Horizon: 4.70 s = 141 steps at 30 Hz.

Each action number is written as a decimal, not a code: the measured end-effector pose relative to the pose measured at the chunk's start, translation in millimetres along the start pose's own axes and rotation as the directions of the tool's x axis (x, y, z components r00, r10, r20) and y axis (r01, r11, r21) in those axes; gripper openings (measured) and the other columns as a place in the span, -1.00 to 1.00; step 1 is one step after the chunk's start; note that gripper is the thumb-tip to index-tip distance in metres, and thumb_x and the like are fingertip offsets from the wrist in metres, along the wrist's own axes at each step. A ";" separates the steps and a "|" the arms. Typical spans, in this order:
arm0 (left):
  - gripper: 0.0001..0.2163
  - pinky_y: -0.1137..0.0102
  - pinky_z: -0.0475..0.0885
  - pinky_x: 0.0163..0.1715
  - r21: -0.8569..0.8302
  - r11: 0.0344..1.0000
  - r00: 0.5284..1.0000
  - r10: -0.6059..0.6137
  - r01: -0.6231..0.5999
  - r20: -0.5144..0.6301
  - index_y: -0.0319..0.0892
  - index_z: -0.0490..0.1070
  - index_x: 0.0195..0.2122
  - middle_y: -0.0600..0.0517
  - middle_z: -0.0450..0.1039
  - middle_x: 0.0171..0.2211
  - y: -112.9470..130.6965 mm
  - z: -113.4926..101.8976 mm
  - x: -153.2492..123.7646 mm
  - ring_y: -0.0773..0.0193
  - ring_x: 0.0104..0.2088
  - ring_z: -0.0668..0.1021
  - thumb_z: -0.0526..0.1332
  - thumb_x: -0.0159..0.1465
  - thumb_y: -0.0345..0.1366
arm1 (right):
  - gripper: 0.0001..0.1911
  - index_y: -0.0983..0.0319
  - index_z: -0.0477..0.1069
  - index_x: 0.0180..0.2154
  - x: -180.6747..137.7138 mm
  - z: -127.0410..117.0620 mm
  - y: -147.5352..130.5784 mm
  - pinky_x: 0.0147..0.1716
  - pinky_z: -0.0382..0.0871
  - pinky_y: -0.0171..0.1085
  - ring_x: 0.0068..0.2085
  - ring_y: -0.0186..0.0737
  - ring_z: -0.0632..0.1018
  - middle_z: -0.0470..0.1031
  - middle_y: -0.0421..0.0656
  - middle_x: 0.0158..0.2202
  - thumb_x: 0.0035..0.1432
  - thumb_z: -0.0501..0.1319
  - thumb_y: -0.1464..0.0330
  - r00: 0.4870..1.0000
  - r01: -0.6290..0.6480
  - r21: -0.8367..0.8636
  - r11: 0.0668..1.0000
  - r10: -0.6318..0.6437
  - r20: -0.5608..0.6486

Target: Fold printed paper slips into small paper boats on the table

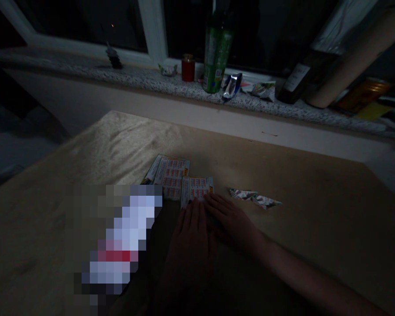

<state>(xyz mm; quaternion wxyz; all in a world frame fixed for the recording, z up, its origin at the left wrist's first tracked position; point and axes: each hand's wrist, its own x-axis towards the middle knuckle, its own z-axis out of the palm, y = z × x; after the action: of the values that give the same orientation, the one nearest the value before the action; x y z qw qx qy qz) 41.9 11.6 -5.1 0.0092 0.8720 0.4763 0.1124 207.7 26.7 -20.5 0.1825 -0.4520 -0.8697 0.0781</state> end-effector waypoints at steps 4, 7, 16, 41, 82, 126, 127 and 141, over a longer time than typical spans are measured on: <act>-0.54 0.11 0.22 0.11 0.000 1.000 0.999 0.014 -0.014 0.029 -0.43 0.26 0.10 -0.27 0.24 0.14 9.2 0.9 -6.7 -0.01 0.15 0.30 -0.05 0.27 -0.22 | -0.46 0.29 0.17 0.17 -15.3 0.9 -0.3 0.17 0.16 -0.03 0.25 -0.09 0.16 0.18 0.01 0.21 0.15 0.16 0.40 1.000 0.009 -0.003 1.000 -0.009 0.010; -0.50 0.08 0.17 0.13 0.027 0.999 0.999 0.042 -0.042 0.010 -0.38 0.23 0.14 -0.24 0.21 0.17 12.7 -2.9 -13.1 -0.02 0.17 0.27 -0.04 0.30 -0.12 | -0.45 0.29 0.15 0.18 -26.6 -0.3 -1.9 0.17 0.16 -0.04 0.25 -0.10 0.14 0.18 -0.01 0.22 0.15 0.16 0.40 1.000 0.015 0.007 1.000 -0.015 0.016; -0.30 0.04 0.04 0.16 0.059 0.981 0.982 0.185 -0.186 0.027 -0.37 0.11 0.21 -0.24 -0.01 0.26 13.5 -1.7 -24.5 -0.08 0.24 0.11 0.04 0.20 0.09 | -0.38 0.27 0.09 0.21 -62.0 -16.5 -19.1 0.20 0.09 -0.05 0.26 -0.10 0.13 0.14 -0.05 0.24 0.13 0.18 0.39 0.997 -0.032 0.051 0.998 0.029 0.072; -0.41 0.08 -0.10 0.21 -0.195 0.777 0.751 0.629 -0.598 0.202 -0.27 0.02 0.25 -0.14 0.00 0.27 51.8 -7.6 -12.4 0.08 0.26 0.07 -0.01 0.30 0.01 | -0.49 0.19 0.17 0.18 -164.2 -51.6 -35.5 0.22 0.02 0.01 0.24 -0.12 0.17 0.14 -0.07 0.24 0.19 0.15 0.33 0.965 -0.255 0.042 0.966 0.252 0.065; -0.34 0.16 0.01 0.20 -0.035 0.644 0.644 0.762 -0.765 -0.059 -0.20 -0.23 0.31 -0.11 -0.01 0.28 59.4 -12.0 -11.6 0.03 0.27 0.03 -0.05 0.31 0.05 | -0.53 0.18 0.22 0.13 -142.3 -66.2 -1.5 0.22 -0.08 0.00 0.20 -0.16 0.25 0.26 -0.05 0.18 0.19 0.15 0.32 0.963 -0.265 0.264 0.928 0.269 0.020; -0.29 0.11 -0.02 0.20 -0.280 0.794 0.700 0.608 -0.540 0.375 -0.28 -0.18 0.30 -0.20 -0.22 0.31 73.5 -4.9 2.2 -0.03 0.28 -0.08 0.06 0.26 -0.01 | -0.68 0.29 0.50 -0.25 -94.7 -60.9 39.3 -0.22 0.37 -0.28 -0.22 -0.22 0.53 0.53 -0.10 -0.27 -0.09 0.17 0.63 0.904 -0.382 0.345 0.857 0.425 -0.056; -0.29 0.11 -0.03 0.20 -0.285 0.799 0.704 0.602 -0.530 0.376 -0.26 -0.19 0.31 -0.19 -0.23 0.32 73.6 -4.9 2.1 -0.03 0.28 -0.08 0.06 0.26 -0.01 | -0.68 0.28 0.50 -0.25 -94.7 -61.0 39.2 -0.22 0.37 -0.29 -0.23 -0.22 0.53 0.54 -0.10 -0.27 -0.09 0.17 0.63 0.902 -0.384 0.348 0.855 0.428 -0.056; -0.29 0.10 0.00 0.19 -0.294 0.794 0.729 0.607 -0.533 0.318 -0.25 -0.21 0.31 -0.20 -0.22 0.32 71.3 1.5 1.0 -0.04 0.28 -0.06 0.08 0.25 -0.03 | -0.70 0.25 0.51 -0.27 -95.3 -60.8 39.4 -0.25 0.37 -0.33 -0.26 -0.27 0.53 0.55 -0.15 -0.28 -0.06 0.17 0.62 0.892 -0.392 0.382 0.837 0.447 -0.063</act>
<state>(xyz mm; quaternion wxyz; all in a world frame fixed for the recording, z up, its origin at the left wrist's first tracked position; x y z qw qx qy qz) 101.7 -26.4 2.5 0.1499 0.9753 0.1600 -0.0258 311.2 -29.9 0.0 0.3053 -0.5951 -0.7037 0.2397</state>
